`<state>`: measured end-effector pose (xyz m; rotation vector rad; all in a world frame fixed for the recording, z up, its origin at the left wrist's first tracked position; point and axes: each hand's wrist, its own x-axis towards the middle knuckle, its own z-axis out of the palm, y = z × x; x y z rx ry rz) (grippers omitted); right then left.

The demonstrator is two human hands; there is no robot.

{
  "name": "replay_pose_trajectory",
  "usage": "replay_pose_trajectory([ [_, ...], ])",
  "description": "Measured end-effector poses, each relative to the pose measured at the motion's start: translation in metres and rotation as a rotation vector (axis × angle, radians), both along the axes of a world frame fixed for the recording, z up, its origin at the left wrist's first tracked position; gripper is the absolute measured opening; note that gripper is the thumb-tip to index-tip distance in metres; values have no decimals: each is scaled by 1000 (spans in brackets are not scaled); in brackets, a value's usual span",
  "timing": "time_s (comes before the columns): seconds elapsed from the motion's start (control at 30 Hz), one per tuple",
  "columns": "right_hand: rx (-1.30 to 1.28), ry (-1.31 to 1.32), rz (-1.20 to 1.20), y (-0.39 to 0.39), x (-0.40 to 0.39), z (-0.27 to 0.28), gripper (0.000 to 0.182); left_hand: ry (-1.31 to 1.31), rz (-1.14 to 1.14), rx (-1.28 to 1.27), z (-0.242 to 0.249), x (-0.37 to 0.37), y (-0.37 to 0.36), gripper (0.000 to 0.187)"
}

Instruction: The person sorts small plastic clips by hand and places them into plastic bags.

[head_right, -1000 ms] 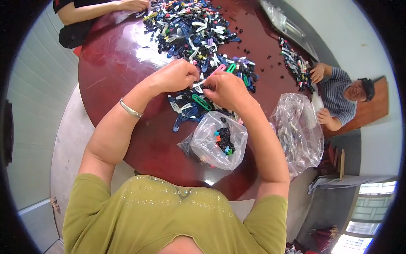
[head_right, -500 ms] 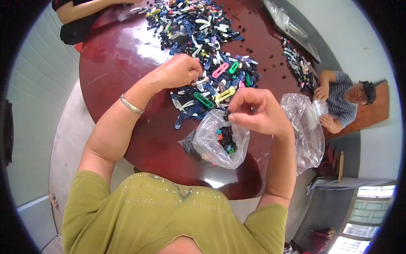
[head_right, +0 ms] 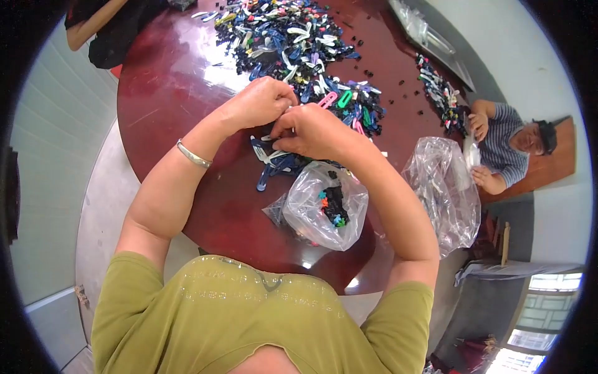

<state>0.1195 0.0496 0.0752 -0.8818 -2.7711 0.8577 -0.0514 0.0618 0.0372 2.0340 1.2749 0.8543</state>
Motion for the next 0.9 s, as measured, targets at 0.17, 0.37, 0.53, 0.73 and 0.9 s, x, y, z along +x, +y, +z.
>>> replay_pose_trajectory([
  [0.17,92,-120,-3,5,-8,-10,14,15,19,23,-2,-3,3,20],
  [0.37,116,-15,-20,3,-2,-14,10,2,16,29,-5,-1,3,20],
  [0.53,-299,243,-284,-3,17,4,8,34,22,40,-1,0,2,20],
  [0.73,-538,403,-448,-15,55,21,8,25,10,-34,6,3,-5,22],
  [0.9,-455,434,-482,-32,65,23,6,37,-11,-25,8,7,-10,22],
])
